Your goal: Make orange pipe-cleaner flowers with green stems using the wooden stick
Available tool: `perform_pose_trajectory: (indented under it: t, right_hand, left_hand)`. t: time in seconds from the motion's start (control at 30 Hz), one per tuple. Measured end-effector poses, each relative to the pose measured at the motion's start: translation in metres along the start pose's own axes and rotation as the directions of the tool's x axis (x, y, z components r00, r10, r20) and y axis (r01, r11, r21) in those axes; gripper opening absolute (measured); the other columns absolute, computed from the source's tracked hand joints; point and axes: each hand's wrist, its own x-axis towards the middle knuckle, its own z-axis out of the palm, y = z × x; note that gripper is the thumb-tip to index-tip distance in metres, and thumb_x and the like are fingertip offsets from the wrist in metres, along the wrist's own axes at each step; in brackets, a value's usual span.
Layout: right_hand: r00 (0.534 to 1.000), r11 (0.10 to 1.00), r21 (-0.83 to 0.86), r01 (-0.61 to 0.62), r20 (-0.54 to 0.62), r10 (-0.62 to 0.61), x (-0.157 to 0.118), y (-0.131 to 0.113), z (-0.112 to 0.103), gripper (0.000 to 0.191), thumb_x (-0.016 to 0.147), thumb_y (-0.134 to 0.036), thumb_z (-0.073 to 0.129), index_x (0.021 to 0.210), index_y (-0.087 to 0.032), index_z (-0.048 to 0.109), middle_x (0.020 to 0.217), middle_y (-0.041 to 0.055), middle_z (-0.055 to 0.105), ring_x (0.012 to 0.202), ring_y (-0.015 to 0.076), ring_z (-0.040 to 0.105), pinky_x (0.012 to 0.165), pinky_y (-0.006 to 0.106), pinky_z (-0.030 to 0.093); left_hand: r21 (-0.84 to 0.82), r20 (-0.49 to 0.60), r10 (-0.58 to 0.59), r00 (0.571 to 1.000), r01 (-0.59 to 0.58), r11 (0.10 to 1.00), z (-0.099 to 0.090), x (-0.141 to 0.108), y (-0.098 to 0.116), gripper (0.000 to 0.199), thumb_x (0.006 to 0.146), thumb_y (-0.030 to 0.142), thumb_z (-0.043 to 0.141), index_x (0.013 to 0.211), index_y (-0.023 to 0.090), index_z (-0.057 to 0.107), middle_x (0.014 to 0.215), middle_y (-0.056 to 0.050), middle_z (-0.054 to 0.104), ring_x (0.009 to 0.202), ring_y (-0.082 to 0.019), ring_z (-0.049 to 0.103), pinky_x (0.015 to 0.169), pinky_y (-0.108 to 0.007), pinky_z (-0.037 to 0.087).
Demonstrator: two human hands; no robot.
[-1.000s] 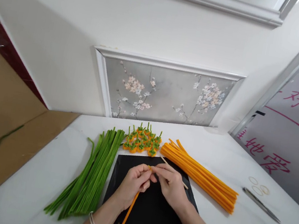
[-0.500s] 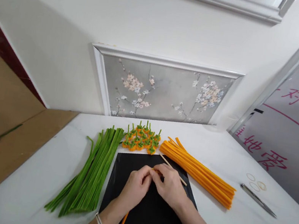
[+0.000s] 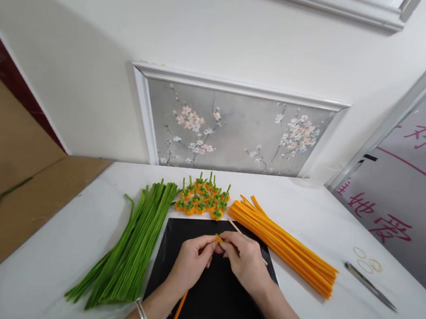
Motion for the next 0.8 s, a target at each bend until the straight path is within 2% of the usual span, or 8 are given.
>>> perform_pose_trajectory:
  t: [0.13, 0.5, 0.63, 0.8]
  right_hand:
    - [1.000, 0.999, 0.032, -0.019, -0.012, 0.019, -0.0006, 0.0026, 0.0033, 0.034, 0.090, -0.015, 0.045, 0.118, -0.022, 0.064, 0.087, 0.0045, 0.069, 0.067, 0.0147, 0.065, 0.064, 0.025, 0.055]
    - [0.994, 0.989, -0.090, 0.113, 0.010, -0.112, -0.0013, 0.0060, 0.0037, 0.037, 0.092, -0.013, 0.041, 0.118, -0.020, 0.067, 0.079, 0.0065, 0.064, 0.064, 0.0151, 0.063, 0.060, 0.025, 0.054]
    - [0.987, 0.959, -0.236, 0.160, 0.070, -0.147, -0.0019, 0.0068, 0.0029, 0.039, 0.091, -0.007, 0.040, 0.117, -0.020, 0.065, 0.082, 0.0055, 0.065, 0.068, 0.0143, 0.064, 0.062, 0.023, 0.052]
    - [0.973, 0.854, -0.471, 0.221, 0.167, -0.159, -0.0014, 0.0031, -0.0014, 0.036, 0.091, -0.004, 0.042, 0.117, -0.021, 0.060, 0.091, 0.0057, 0.066, 0.076, 0.0172, 0.065, 0.062, 0.025, 0.050]
  left_hand:
    - [0.037, 0.003, 0.009, 1.000, -0.009, 0.999, -0.0002, -0.0010, -0.0008, 0.029, 0.086, 0.033, 0.052, 0.073, 0.016, 0.070, 0.051, 0.002, 0.053, 0.044, -0.010, 0.042, 0.047, -0.021, 0.032]
    - [0.128, 0.061, 0.014, 0.998, -0.022, 0.992, -0.0014, -0.0019, -0.0010, 0.032, 0.090, 0.033, 0.047, 0.069, 0.015, 0.064, 0.048, 0.004, 0.043, 0.044, -0.010, 0.039, 0.047, -0.022, 0.029]
    - [0.146, 0.070, 0.015, 0.997, -0.025, 0.989, -0.0015, -0.0012, -0.0029, 0.032, 0.090, 0.033, 0.048, 0.067, 0.016, 0.061, 0.048, 0.004, 0.041, 0.045, -0.010, 0.037, 0.047, -0.022, 0.028]
    - [0.151, 0.071, 0.036, 0.997, -0.046, 0.987, -0.0015, 0.0003, -0.0011, 0.031, 0.090, 0.033, 0.048, 0.066, 0.016, 0.059, 0.055, 0.003, 0.046, 0.051, -0.011, 0.039, 0.052, -0.023, 0.029]
